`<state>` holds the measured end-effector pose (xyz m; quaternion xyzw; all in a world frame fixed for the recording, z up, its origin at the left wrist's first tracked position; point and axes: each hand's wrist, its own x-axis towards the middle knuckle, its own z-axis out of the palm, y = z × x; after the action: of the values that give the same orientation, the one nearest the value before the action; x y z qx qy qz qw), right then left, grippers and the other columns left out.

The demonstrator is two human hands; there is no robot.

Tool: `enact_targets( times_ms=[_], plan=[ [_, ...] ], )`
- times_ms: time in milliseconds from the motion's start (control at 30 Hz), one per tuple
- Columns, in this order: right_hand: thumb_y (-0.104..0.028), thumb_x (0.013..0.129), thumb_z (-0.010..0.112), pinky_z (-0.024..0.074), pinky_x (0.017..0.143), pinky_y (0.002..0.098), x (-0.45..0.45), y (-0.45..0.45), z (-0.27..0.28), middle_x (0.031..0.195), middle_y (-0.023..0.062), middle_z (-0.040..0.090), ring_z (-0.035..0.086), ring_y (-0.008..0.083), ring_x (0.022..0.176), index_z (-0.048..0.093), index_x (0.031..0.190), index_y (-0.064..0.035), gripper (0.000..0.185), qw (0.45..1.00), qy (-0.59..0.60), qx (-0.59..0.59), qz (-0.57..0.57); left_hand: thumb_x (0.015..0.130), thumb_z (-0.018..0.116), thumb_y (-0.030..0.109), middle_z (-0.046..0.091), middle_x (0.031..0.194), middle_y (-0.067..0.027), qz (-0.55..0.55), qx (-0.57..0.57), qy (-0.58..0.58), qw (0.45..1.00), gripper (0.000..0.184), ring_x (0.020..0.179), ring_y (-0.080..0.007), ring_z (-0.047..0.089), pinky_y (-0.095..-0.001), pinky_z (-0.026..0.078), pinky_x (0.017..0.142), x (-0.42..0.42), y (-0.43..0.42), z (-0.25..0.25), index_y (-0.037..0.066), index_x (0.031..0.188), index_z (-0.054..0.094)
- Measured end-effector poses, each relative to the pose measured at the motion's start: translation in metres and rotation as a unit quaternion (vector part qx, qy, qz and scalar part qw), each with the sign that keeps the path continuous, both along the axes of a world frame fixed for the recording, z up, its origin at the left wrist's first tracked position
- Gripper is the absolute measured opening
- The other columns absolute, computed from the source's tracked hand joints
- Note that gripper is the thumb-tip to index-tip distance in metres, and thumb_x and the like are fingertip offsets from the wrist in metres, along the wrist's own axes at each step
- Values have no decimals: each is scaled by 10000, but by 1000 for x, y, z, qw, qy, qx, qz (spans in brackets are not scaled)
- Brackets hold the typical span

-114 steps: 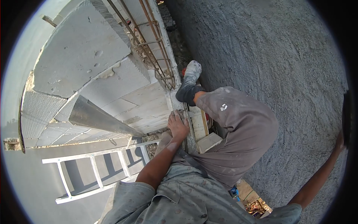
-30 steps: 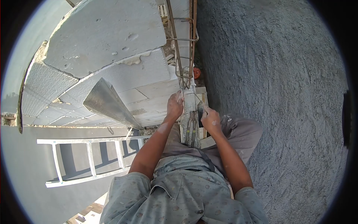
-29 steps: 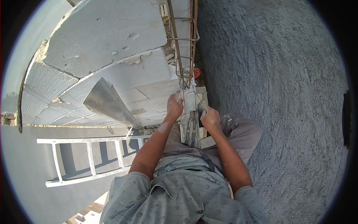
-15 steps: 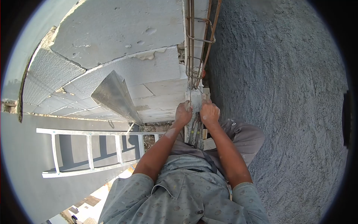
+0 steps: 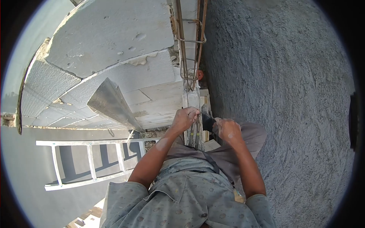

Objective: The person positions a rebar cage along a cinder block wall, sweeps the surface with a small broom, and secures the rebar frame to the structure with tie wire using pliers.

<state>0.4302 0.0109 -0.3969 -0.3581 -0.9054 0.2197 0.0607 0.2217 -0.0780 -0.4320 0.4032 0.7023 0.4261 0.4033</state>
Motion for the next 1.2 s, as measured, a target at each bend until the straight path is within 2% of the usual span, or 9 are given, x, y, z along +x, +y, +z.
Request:
enact_targets(
  times_ms=[67,200,333,467,533,767,900,1100,1200],
  plan=[
    [-124,851,551,518,744,465,7,-7,19,917,156,676,652,369,818,691,1087,-95,276,994,60,-50,82,953,597,244,590,658,-57,-37,-20,11,999,239,614,-129,526,-286,447,604,0,-5,-4,22,967,684],
    [-140,853,579,520,765,453,12,21,25,909,176,684,656,379,838,711,1026,-85,225,992,76,-32,-94,953,597,230,562,649,-36,-182,43,43,981,225,609,-117,507,-282,437,594,24,-25,1,22,916,672],
    [-165,864,588,517,731,439,24,-13,20,915,175,687,653,374,847,715,1040,-80,233,978,39,-157,128,940,606,182,592,674,-96,-84,32,111,990,183,604,-201,533,-314,456,619,-4,-15,38,8,918,659],
    [-153,857,572,504,712,467,24,-18,30,873,185,679,647,388,836,714,976,-77,201,976,177,-61,-109,924,626,149,583,659,-104,-215,82,126,965,142,603,-193,549,-315,452,599,13,-39,13,16,934,676],
    [-124,824,569,506,712,473,32,-29,28,840,171,678,646,397,829,696,909,-64,164,984,68,-82,-144,921,634,159,578,655,-97,-225,45,158,961,151,618,-162,549,-312,452,602,20,-42,23,16,935,680],
    [-101,786,545,524,709,482,35,-90,28,831,223,674,673,385,836,683,828,-19,166,971,136,-134,-144,960,604,191,552,654,6,-175,-126,115,970,199,581,-62,440,-240,367,532,10,-35,11,12,971,688],
    [-108,782,554,526,703,476,58,-80,14,822,222,676,676,384,810,695,795,-21,166,948,142,-107,-263,963,602,194,519,640,2,-229,-23,231,945,221,592,-83,441,-247,370,544,33,-29,34,-8,935,686],
    [-92,746,555,514,696,492,71,-68,38,744,201,657,668,392,762,647,759,-10,124,953,212,-178,-120,959,615,227,517,647,21,-242,-67,122,960,232,592,-67,424,-227,346,538,12,-18,44,10,939,696],
    [-82,735,565,499,685,491,77,-57,29,762,217,650,663,394,785,640,751,-1,112,936,211,-100,-265,959,615,216,525,666,34,-285,-48,119,950,213,587,-51,409,-213,317,522,27,-23,67,21,944,699]
  ],
)
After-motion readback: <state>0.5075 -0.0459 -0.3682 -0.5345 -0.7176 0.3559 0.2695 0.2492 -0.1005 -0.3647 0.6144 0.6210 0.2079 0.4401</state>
